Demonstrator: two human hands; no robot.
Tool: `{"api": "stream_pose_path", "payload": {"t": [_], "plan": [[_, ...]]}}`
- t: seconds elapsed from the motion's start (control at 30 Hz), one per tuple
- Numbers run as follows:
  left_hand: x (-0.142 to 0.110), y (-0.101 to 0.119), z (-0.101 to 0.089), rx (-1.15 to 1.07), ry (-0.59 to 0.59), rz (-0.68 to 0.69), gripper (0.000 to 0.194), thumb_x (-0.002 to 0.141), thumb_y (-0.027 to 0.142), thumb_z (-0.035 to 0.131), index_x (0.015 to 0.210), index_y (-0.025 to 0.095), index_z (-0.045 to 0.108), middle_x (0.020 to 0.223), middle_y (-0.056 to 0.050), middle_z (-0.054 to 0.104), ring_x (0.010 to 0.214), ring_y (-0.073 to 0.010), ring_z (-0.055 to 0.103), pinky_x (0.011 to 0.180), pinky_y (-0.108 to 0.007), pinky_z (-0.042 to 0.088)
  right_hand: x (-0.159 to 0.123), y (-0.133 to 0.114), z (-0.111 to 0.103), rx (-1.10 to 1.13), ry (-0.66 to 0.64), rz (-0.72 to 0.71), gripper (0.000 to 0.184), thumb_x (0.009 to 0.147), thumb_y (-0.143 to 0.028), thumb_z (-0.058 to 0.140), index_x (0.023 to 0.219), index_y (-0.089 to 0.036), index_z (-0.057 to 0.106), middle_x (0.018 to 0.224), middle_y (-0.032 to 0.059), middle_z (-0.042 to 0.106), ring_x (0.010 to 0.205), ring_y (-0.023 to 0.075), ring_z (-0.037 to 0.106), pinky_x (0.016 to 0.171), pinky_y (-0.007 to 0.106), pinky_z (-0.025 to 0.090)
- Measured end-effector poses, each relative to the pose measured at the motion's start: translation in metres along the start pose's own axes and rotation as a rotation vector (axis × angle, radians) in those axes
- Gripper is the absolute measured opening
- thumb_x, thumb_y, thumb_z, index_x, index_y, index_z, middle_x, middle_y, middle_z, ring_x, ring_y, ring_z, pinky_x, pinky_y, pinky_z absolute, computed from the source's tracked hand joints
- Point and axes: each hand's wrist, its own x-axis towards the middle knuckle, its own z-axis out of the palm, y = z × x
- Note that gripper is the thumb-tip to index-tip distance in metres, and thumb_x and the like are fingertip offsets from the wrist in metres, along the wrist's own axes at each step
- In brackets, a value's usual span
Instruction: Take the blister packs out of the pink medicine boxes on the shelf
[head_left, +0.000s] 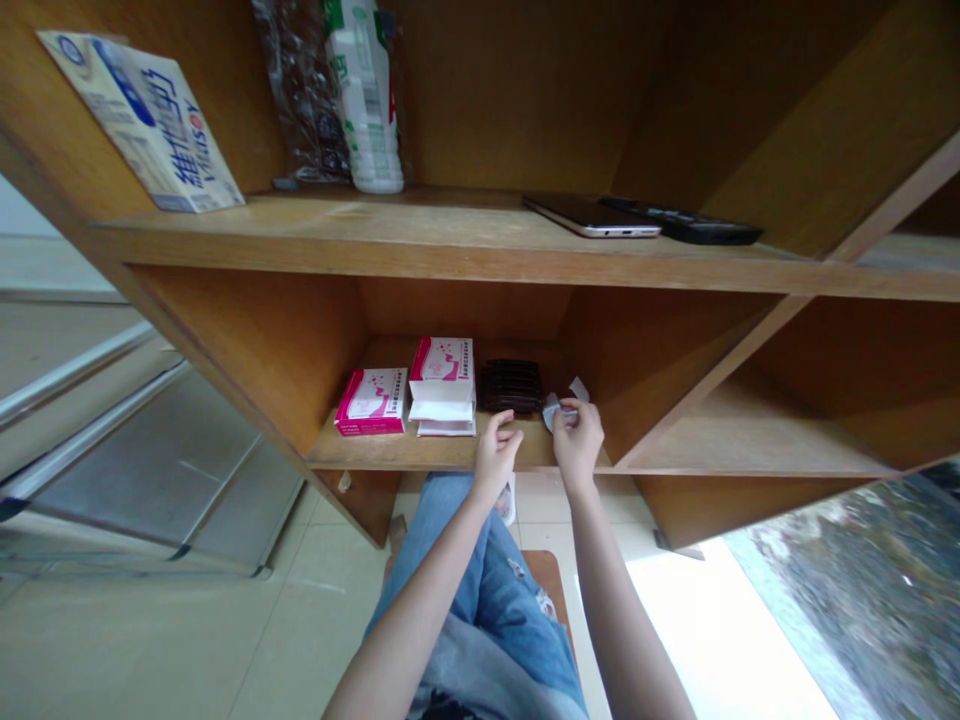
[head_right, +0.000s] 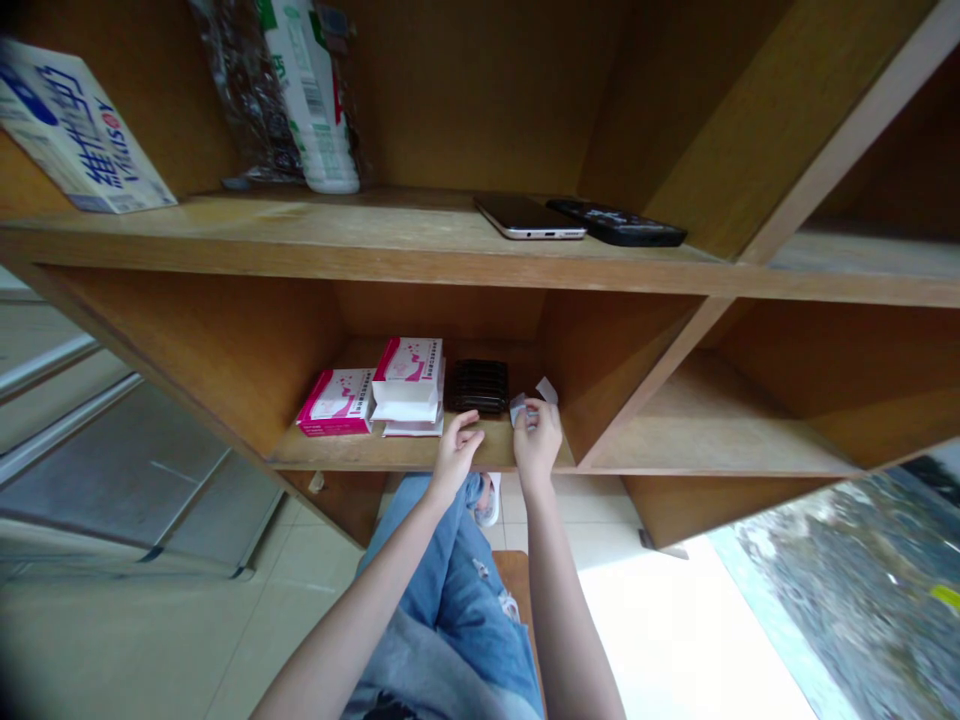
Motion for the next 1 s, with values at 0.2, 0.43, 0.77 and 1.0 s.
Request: {"api": "stream_pose_path", "payload": {"t": [0.2,0.43,0.77,1.0], "plan": [[0.0,-0.004,-0.003,-0.091,0.068,-0.012,0.041,0.079,0.017,0.056,0.116,0.021,0.038,0.111,-0.008,0.057,0.077,-0.0101,0.061,0.076,-0.028,0.049,0.016,0.0,0.018,0.268,-0.181,0.236,0.05,0.084,-0.05,0.04,0.103,-0.01,0.065,0.091,0.0125,0.069,0.072,0.0211,0.063,0.064,0.032,0.05],[-0.002,-0.005,-0.002,-0.081,0.017,-0.012,0.067,0.08,0.016,0.057,0.137,0.024,0.022,0.118,-0.009,0.055,0.079,-0.0101,0.06,0.08,-0.029,0.047,0.026,0.0,0.026,0.313,-0.335,0.306,0.059,0.075,-0.051,0.055,0.116,-0.009,0.061,0.115,0.0172,0.064,0.097,0.0288,0.063,0.08,0.04,0.05],[0.005,0.02,0.002,-0.153,-0.063,-0.027,0.082,0.079,0.016,0.059,0.145,0.027,0.012,0.108,-0.007,0.064,0.08,-0.0116,0.062,0.081,-0.03,0.048,0.028,-0.008,0.035,0.597,-0.267,0.334,0.042,0.07,-0.04,0.061,0.102,-0.013,0.067,0.107,0.0112,0.069,0.102,0.0263,0.062,0.09,0.04,0.047],[0.008,0.018,0.003,-0.127,-0.039,-0.085,0.084,0.08,0.014,0.057,0.146,0.025,0.007,0.1,-0.005,0.066,0.084,-0.0123,0.063,0.083,-0.03,0.047,0.032,-0.009,0.043,0.589,-0.26,0.273,0.044,0.071,-0.039,0.06,0.104,-0.01,0.066,0.11,0.0133,0.068,0.106,0.0274,0.06,0.096,0.041,0.042]]}}
